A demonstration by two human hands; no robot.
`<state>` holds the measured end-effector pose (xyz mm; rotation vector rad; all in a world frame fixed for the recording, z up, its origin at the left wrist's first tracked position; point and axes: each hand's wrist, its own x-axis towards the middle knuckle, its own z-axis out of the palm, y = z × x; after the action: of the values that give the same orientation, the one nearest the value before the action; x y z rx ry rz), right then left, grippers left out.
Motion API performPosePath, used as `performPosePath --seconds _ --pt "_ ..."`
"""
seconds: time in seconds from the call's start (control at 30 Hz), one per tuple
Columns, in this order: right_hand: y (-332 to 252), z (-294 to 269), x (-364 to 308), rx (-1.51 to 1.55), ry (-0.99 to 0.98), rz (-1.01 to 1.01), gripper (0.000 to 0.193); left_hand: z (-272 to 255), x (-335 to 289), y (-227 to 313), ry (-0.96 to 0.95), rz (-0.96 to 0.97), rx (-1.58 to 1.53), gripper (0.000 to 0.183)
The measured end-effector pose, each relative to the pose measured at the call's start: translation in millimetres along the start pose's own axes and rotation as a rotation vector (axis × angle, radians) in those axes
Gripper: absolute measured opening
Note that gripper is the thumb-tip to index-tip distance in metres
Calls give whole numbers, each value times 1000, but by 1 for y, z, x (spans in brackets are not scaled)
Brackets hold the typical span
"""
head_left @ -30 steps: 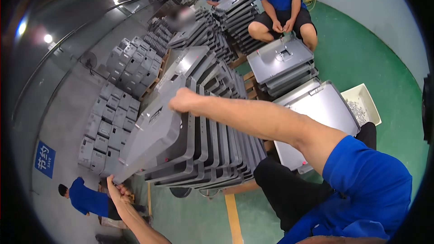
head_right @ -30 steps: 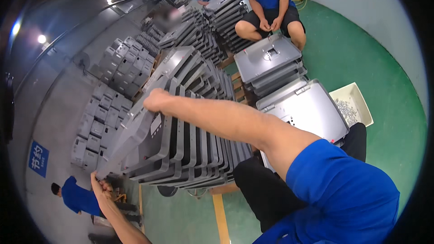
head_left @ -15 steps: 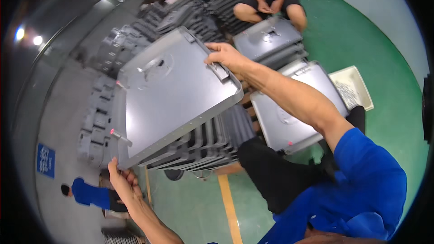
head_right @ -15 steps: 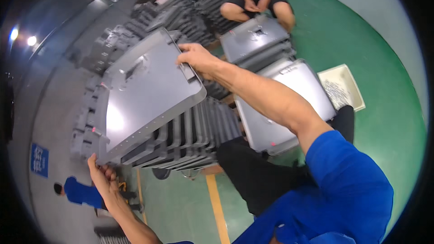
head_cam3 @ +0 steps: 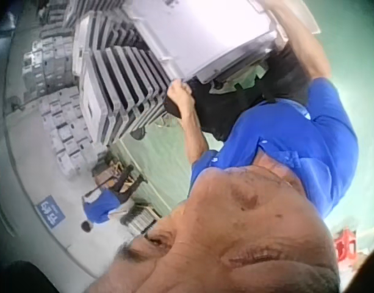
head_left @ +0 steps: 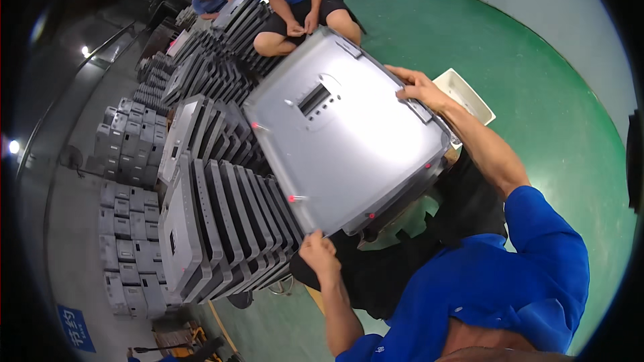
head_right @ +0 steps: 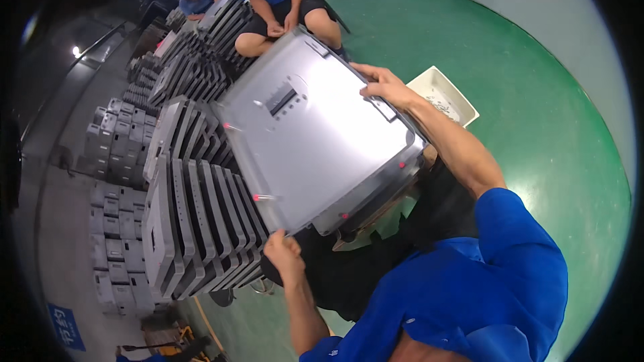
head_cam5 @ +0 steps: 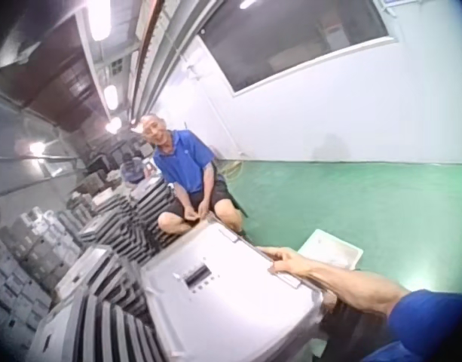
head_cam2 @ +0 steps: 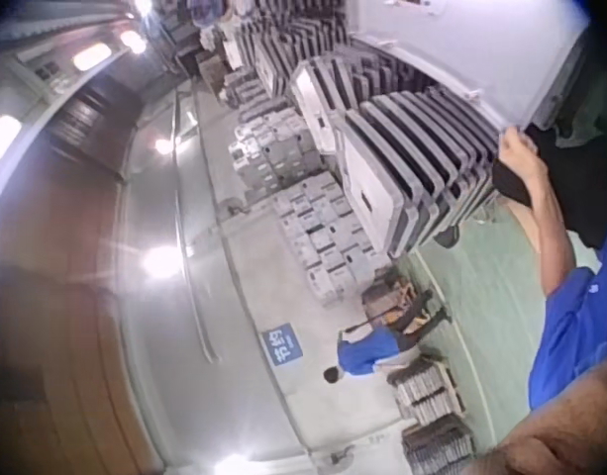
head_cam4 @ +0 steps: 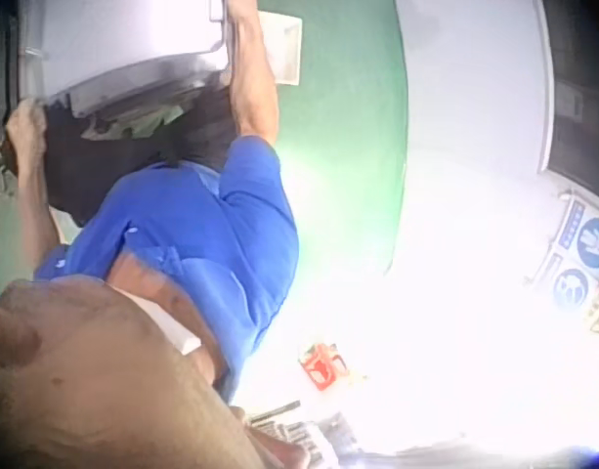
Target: Insert small silver rivets or pins into pre-drilled holes in metal panels.
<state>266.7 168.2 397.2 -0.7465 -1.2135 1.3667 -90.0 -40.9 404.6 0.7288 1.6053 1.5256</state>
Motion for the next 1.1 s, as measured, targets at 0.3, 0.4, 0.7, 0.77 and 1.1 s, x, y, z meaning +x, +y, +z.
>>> performPosePath --seconds 0.3,0.4,0.7,0.77,1.1 --pt "106 -57 -52 52 65 204 72 5 -8 -115 -36 -182 193 30" --pt "118 -55 -52 60 41 223 73 -1 -16 -132 -37 -180 227 26" --pt "159 -71 -44 100 -14 277 74 5 -11 -152 -32 -184 288 23" --pt "164 -74 -44 78 -26 306 75 3 -8 -161 -33 -183 310 23" --pt "182 -77 -48 75 54 349 76 -4 3 -197 -56 -301 464 21"
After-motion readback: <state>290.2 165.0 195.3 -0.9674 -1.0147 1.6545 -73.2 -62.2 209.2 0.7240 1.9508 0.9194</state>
